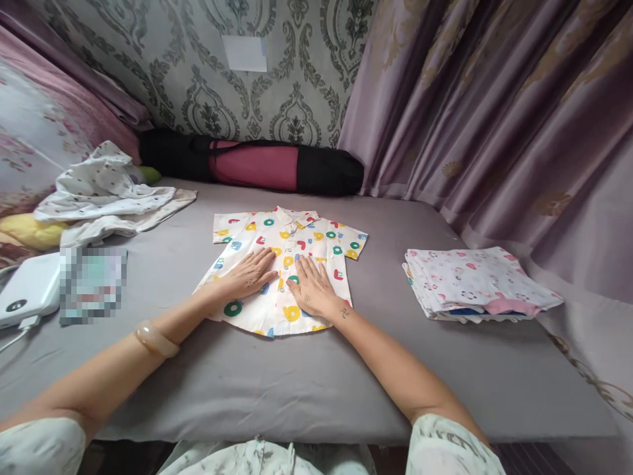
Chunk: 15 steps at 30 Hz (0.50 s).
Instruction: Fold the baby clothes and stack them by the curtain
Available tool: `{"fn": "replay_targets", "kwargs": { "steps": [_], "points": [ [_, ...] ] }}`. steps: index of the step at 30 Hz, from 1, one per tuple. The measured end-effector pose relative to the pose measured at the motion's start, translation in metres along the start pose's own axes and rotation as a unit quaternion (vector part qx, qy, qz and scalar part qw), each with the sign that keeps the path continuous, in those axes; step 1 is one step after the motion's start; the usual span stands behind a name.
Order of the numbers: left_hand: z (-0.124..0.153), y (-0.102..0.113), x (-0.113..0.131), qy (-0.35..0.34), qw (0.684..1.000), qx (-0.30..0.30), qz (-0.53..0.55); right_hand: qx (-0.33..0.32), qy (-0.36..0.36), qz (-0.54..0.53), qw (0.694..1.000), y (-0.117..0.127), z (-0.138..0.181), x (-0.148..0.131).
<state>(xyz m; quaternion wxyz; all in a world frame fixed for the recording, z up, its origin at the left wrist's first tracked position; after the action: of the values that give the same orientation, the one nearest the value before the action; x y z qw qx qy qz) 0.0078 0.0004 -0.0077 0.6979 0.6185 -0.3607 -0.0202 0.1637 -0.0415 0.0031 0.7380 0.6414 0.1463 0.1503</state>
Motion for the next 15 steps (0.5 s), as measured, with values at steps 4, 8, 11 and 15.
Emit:
{"fn": "replay_targets", "kwargs": {
  "steps": [4, 8, 11, 15],
  "points": [
    [-0.014, 0.007, -0.025, 0.026, 0.999, 0.019, -0.016, 0.002, -0.024, 0.006, 1.0, 0.0, -0.019, 0.018],
    [-0.03, 0.015, -0.045, 0.063, 0.997, 0.027, -0.021, 0.001, -0.048, 0.004, 0.999, 0.002, -0.037, 0.032],
    [-0.042, 0.022, -0.057, 0.086, 0.995, 0.043, -0.038, -0.002, -0.067, 0.003, 0.998, 0.004, -0.05, 0.043],
    [-0.059, 0.027, -0.069, 0.108, 0.991, 0.047, -0.059, -0.001, -0.092, -0.001, 0.996, 0.006, -0.07, 0.059]
  ]
}}
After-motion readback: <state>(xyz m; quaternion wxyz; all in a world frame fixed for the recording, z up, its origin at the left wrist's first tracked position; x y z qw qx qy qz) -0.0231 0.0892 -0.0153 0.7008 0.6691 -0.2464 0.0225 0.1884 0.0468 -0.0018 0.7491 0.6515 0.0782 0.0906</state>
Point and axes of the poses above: each hand's wrist, its own z-axis away from the middle knuckle, its own y-axis out of the back of the hand, x = y × z, the point moved 7 cm from there along -z, towards the middle knuckle, and after that the axes turned 14 degrees about z, right-handed, at the moved point
